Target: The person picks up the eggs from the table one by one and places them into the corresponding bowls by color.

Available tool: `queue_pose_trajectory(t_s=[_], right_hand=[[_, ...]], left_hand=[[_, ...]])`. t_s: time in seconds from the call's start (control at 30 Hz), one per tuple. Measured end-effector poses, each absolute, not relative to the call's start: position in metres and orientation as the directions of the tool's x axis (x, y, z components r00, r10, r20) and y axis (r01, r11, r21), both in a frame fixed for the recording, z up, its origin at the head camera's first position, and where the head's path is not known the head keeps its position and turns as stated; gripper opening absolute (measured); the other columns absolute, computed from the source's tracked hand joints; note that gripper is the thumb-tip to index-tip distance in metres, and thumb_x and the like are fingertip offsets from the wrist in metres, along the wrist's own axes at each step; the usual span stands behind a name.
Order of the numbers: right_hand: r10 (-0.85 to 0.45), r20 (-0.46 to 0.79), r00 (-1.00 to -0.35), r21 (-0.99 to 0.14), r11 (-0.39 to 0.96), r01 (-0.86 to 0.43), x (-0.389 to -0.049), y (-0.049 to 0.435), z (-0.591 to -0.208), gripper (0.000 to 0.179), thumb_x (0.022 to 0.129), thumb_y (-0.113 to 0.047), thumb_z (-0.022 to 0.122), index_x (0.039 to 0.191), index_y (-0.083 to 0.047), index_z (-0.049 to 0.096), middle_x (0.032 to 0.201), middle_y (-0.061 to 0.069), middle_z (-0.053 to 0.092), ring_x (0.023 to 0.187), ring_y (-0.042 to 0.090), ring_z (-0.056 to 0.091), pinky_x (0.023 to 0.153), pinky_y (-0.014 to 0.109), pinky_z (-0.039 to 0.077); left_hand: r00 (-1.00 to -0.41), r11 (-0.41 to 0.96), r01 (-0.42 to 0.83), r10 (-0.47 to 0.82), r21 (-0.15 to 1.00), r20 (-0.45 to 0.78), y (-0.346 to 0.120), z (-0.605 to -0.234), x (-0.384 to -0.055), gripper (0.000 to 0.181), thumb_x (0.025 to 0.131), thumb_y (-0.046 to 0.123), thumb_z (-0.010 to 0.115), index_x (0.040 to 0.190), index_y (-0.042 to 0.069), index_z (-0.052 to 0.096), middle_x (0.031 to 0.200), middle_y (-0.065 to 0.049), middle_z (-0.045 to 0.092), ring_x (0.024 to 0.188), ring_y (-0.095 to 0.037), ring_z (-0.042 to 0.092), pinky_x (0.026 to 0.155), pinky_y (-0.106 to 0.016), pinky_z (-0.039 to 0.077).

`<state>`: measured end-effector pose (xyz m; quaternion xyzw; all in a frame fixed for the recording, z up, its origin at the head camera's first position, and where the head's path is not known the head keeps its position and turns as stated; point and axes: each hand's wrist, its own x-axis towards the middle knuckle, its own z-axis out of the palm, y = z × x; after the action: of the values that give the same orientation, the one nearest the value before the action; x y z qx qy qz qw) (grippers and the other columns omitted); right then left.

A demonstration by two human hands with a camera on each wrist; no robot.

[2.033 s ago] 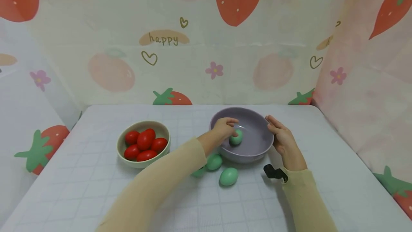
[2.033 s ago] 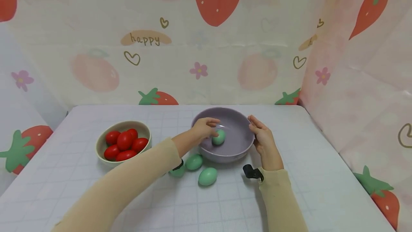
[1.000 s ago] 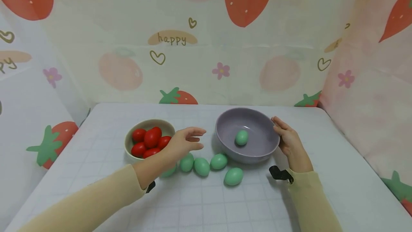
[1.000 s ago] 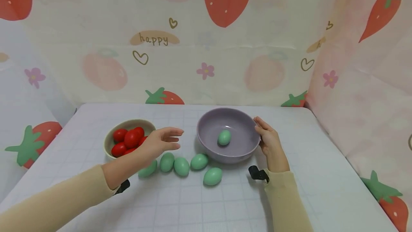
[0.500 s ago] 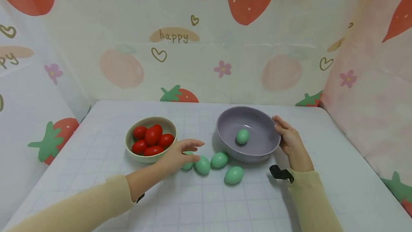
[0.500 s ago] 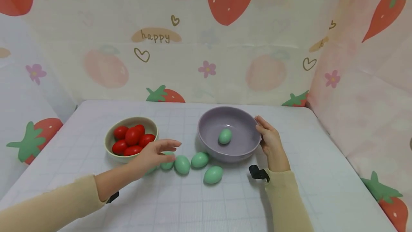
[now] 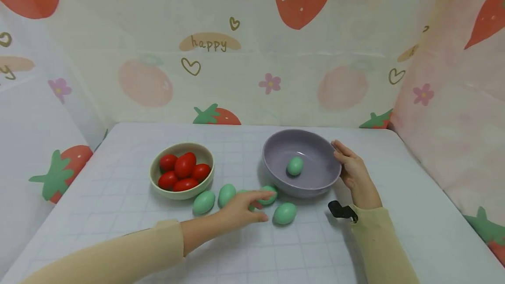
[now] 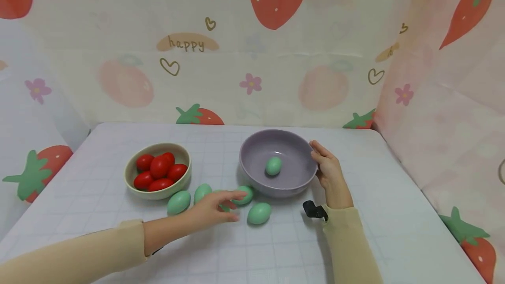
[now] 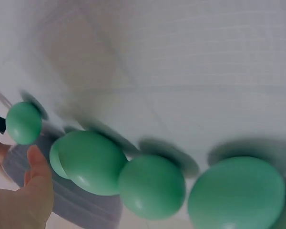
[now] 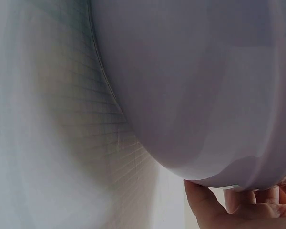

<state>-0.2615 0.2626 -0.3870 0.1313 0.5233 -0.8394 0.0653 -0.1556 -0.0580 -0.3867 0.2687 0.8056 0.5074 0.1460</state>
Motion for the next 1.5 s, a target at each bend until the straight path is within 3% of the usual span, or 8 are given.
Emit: queue_pose_trajectory(t_s=[0.13, 0.3, 0.6, 0.77, 0.93, 1.03, 1.2, 1.5], right_hand=[[0.032, -0.293, -0.956, -0.862, -0.440, 0.249, -0.262, 0.261, -0.387, 0.049, 0.100, 0.002, 0.046, 0.144, -0.018, 0.041, 0.146, -0.008, 0.039, 0.143, 0.008, 0.023, 0.115, 0.025, 0.020], [0.039, -0.288, -0.957, -0.883, -0.399, 0.249, -0.263, 0.261, -0.387, 0.054, 0.100, 0.000, 0.046, 0.149, -0.013, 0.028, 0.154, -0.004, 0.029, 0.143, 0.008, 0.022, 0.115, 0.025, 0.020], [0.043, -0.280, -0.959, -0.885, -0.397, 0.241, -0.263, 0.263, -0.387, 0.045, 0.099, -0.001, 0.050, 0.137, -0.025, 0.053, 0.153, -0.005, 0.032, 0.143, 0.009, 0.023, 0.115, 0.026, 0.021], [0.041, -0.286, -0.957, -0.878, -0.410, 0.245, -0.263, 0.263, -0.385, 0.049, 0.100, 0.000, 0.049, 0.144, -0.019, 0.042, 0.154, -0.005, 0.030, 0.143, 0.008, 0.022, 0.115, 0.025, 0.021], [0.036, -0.280, -0.959, -0.880, -0.409, 0.242, -0.262, 0.263, -0.387, 0.044, 0.099, 0.000, 0.048, 0.131, -0.027, 0.060, 0.154, -0.002, 0.028, 0.143, 0.009, 0.023, 0.115, 0.025, 0.020], [0.036, -0.277, -0.960, -0.885, -0.399, 0.241, -0.262, 0.263, -0.387, 0.045, 0.100, 0.001, 0.047, 0.137, -0.024, 0.055, 0.155, -0.002, 0.027, 0.144, 0.010, 0.023, 0.115, 0.026, 0.020], [0.038, -0.277, -0.960, -0.891, -0.384, 0.242, -0.263, 0.263, -0.388, 0.054, 0.100, 0.000, 0.046, 0.150, -0.012, 0.029, 0.156, -0.002, 0.026, 0.144, 0.010, 0.023, 0.115, 0.025, 0.020], [0.037, -0.270, -0.962, -0.902, -0.359, 0.239, -0.262, 0.261, -0.387, 0.055, 0.100, 0.000, 0.047, 0.151, -0.011, 0.027, 0.157, -0.001, 0.025, 0.144, 0.010, 0.022, 0.115, 0.026, 0.020]], left_hand=[[-0.795, 0.371, 0.276, 0.606, 0.887, -0.006, -0.048, -0.388, -0.156, 0.055, 0.084, 0.000, 0.072, 0.136, 0.001, 0.054, 0.141, -0.020, 0.049, 0.105, -0.037, 0.062, 0.078, -0.025, 0.053], [-0.783, 0.404, 0.291, 0.621, 0.867, -0.026, -0.037, -0.387, -0.156, 0.056, 0.082, -0.003, 0.073, 0.135, 0.001, 0.055, 0.140, -0.022, 0.049, 0.104, -0.038, 0.062, 0.081, -0.028, 0.054], [-0.784, 0.516, 0.353, 0.619, 0.781, -0.055, -0.021, -0.391, -0.162, 0.055, 0.080, -0.002, 0.076, 0.132, 0.004, 0.059, 0.143, -0.025, 0.045, 0.086, -0.024, 0.064, 0.071, -0.023, 0.051], [-0.752, 0.562, 0.460, 0.659, 0.687, -0.035, -0.010, -0.394, -0.165, 0.053, 0.080, 0.003, 0.076, 0.131, 0.006, 0.062, 0.140, -0.023, 0.049, 0.118, -0.034, 0.056, 0.093, -0.036, 0.049], [-0.757, 0.616, 0.476, 0.650, 0.627, -0.065, -0.003, -0.396, -0.164, 0.051, 0.079, 0.005, 0.077, 0.129, 0.011, 0.064, 0.140, -0.019, 0.051, 0.130, -0.034, 0.047, 0.102, -0.039, 0.043], [-0.771, 0.639, 0.440, 0.629, 0.631, -0.099, 0.000, -0.397, -0.164, 0.051, 0.079, 0.005, 0.077, 0.128, 0.013, 0.065, 0.140, -0.016, 0.052, 0.130, -0.031, 0.047, 0.103, -0.036, 0.043], [-0.776, 0.632, 0.409, 0.620, 0.658, -0.112, 0.004, -0.398, -0.165, 0.051, 0.078, 0.004, 0.077, 0.128, 0.014, 0.066, 0.137, -0.013, 0.055, 0.129, -0.029, 0.049, 0.104, -0.035, 0.041], [-0.782, 0.572, 0.331, 0.611, 0.751, -0.121, 0.004, -0.400, -0.167, 0.052, 0.076, 0.003, 0.079, 0.125, 0.012, 0.067, 0.128, -0.005, 0.064, 0.120, -0.019, 0.055, 0.096, -0.026, 0.045]])
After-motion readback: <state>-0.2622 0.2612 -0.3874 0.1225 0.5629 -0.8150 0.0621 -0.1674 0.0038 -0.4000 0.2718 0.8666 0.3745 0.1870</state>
